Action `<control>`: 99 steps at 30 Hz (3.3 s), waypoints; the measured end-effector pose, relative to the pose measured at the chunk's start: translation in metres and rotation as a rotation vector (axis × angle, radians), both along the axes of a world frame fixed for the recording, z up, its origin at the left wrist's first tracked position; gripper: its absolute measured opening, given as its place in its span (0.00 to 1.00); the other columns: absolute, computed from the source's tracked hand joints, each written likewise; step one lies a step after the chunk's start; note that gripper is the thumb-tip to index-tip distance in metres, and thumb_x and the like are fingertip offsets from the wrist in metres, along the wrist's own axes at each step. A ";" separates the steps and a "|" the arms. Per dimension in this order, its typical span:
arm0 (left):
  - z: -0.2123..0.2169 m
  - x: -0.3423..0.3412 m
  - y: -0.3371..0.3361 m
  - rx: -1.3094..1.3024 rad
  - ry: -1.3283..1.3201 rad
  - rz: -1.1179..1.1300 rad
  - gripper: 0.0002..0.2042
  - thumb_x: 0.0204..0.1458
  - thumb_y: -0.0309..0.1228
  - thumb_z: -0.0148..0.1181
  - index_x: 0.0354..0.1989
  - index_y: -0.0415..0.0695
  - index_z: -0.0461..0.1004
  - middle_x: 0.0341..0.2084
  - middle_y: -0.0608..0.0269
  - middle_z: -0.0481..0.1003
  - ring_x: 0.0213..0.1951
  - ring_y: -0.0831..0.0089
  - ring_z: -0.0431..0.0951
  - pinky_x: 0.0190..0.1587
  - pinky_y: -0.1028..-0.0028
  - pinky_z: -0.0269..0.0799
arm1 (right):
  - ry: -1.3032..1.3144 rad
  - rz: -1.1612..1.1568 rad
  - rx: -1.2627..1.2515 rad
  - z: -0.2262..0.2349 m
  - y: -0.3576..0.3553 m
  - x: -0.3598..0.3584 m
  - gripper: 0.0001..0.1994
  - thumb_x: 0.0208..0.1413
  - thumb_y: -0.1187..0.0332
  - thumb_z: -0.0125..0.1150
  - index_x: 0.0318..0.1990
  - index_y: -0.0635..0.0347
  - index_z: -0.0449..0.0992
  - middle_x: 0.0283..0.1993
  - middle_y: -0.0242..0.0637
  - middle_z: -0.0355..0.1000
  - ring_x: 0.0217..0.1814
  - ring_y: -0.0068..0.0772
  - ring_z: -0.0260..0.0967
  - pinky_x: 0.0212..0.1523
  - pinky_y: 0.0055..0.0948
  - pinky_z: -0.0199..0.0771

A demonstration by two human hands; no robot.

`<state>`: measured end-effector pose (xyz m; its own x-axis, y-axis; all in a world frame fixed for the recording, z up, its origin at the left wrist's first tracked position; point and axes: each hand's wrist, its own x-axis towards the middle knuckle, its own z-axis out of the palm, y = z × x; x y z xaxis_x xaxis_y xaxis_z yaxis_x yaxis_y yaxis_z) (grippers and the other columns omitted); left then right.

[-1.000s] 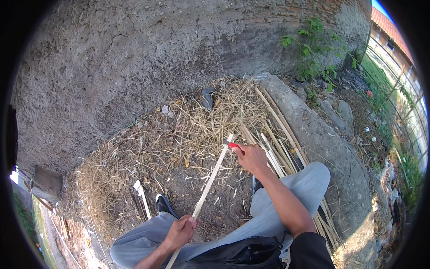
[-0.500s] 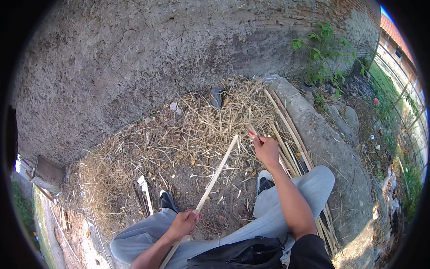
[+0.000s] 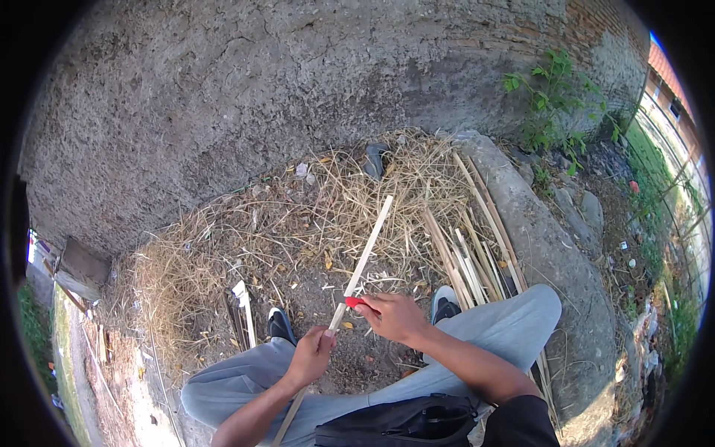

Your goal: The person holds a bamboo strip and shaves along its surface using a utility knife.

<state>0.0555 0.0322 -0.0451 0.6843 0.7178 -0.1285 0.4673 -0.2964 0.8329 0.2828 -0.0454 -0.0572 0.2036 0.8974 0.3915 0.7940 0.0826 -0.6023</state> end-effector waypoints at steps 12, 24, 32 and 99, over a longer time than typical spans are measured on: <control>0.018 -0.009 -0.021 0.066 -0.052 -0.092 0.13 0.66 0.27 0.49 0.32 0.32 0.74 0.36 0.45 0.75 0.33 0.49 0.79 0.40 0.59 0.74 | -0.011 -0.315 -0.098 0.001 0.011 0.068 0.18 0.64 0.53 0.61 0.44 0.59 0.85 0.25 0.40 0.77 0.24 0.43 0.75 0.28 0.41 0.75; 0.015 -0.007 -0.003 0.123 -0.064 -0.071 0.13 0.69 0.29 0.46 0.38 0.34 0.76 0.32 0.54 0.74 0.28 0.66 0.74 0.34 0.67 0.70 | -0.152 -0.079 0.093 0.010 0.001 0.017 0.15 0.60 0.54 0.65 0.44 0.54 0.84 0.23 0.33 0.74 0.20 0.40 0.73 0.18 0.39 0.71; 0.024 -0.002 -0.008 0.074 -0.032 -0.072 0.13 0.69 0.29 0.46 0.39 0.34 0.76 0.33 0.53 0.74 0.29 0.66 0.75 0.35 0.67 0.71 | -0.175 -0.122 0.112 0.003 0.003 0.023 0.15 0.60 0.53 0.65 0.43 0.54 0.84 0.25 0.33 0.75 0.20 0.39 0.74 0.17 0.38 0.71; 0.009 -0.012 -0.013 0.036 0.073 -0.075 0.13 0.67 0.30 0.51 0.32 0.35 0.75 0.32 0.48 0.75 0.31 0.56 0.78 0.37 0.62 0.72 | 0.406 -0.485 -0.068 0.001 0.013 0.110 0.18 0.65 0.54 0.61 0.50 0.56 0.84 0.17 0.36 0.67 0.18 0.24 0.60 0.23 0.32 0.60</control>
